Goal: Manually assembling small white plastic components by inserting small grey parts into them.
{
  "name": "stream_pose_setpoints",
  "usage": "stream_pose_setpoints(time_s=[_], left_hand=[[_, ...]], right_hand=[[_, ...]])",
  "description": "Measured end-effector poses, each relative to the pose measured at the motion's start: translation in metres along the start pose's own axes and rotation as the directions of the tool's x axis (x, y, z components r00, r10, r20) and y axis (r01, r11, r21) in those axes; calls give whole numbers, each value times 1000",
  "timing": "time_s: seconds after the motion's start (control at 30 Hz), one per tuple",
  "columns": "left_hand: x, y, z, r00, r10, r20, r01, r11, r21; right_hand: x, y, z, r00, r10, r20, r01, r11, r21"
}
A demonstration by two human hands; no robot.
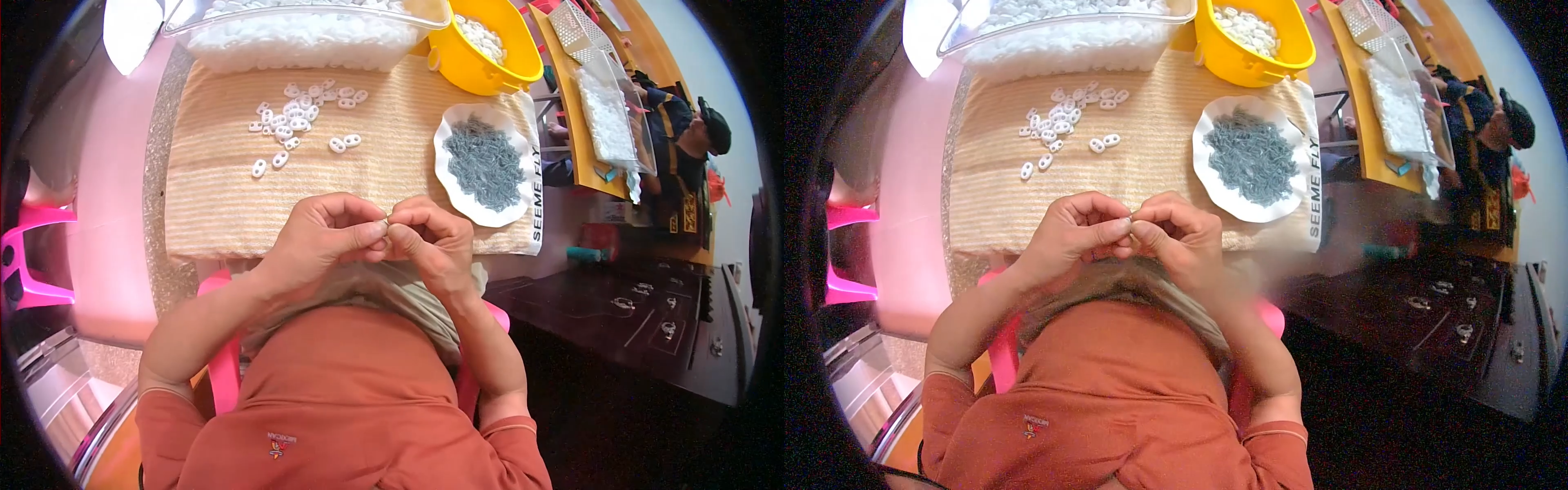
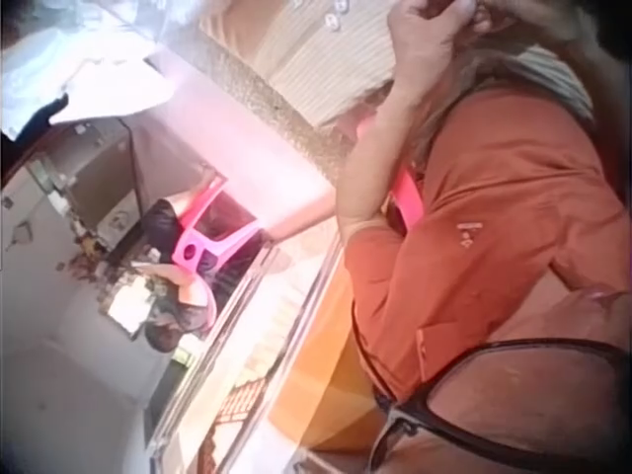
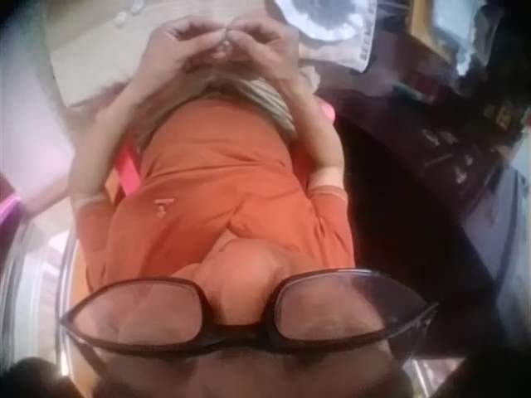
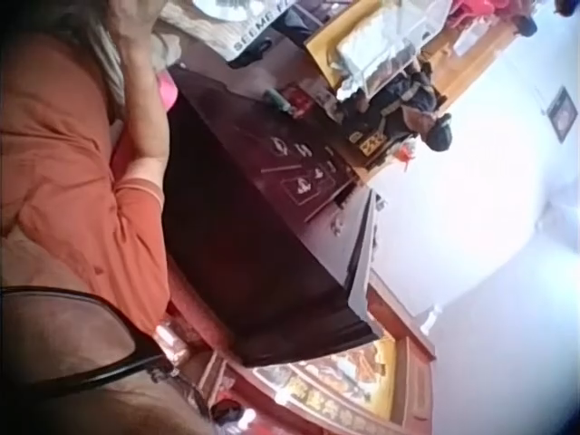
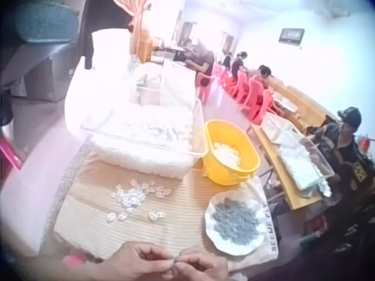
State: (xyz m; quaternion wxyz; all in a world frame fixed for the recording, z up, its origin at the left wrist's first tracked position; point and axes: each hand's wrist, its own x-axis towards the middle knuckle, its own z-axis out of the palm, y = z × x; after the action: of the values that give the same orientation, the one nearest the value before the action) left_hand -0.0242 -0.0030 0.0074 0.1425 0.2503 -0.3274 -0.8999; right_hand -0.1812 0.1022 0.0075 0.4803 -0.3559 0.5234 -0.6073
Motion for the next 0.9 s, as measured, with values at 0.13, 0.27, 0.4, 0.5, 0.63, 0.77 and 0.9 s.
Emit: stream_pose_setpoints(time_s=[0.13,0.27,0.4,0.5,0.63,0.77,0.9], left_hand=[[3,1,-3,999,-25,-33,24,999,-33],[6,-2,-8,999,-3,-38,0,998,-71],[9,-1,-10,998,-23,-63,17,995,-93],[11,-2,-12,997,-25,-72,18,996,-92],[11,-1,-11,996,-39,-76,31,994,-102],[12,-4,-11,993,-41,-109,28,992,-122],[10,-2,-11,993,-55,-105,41,990,-136]], right_hand=[[4,-4,4,1000,-13,0,13,1000,-17],[8,1,5,998,62,-7,-61,998,25],[13,9,-1,997,-69,43,74,987,-143],[14,10,-3,996,-74,45,80,981,-174],[15,15,-5,998,-55,19,57,985,-166],[16,16,-4,999,-35,-12,33,991,-129],[16,16,-7,1000,-23,-15,20,990,-137]])
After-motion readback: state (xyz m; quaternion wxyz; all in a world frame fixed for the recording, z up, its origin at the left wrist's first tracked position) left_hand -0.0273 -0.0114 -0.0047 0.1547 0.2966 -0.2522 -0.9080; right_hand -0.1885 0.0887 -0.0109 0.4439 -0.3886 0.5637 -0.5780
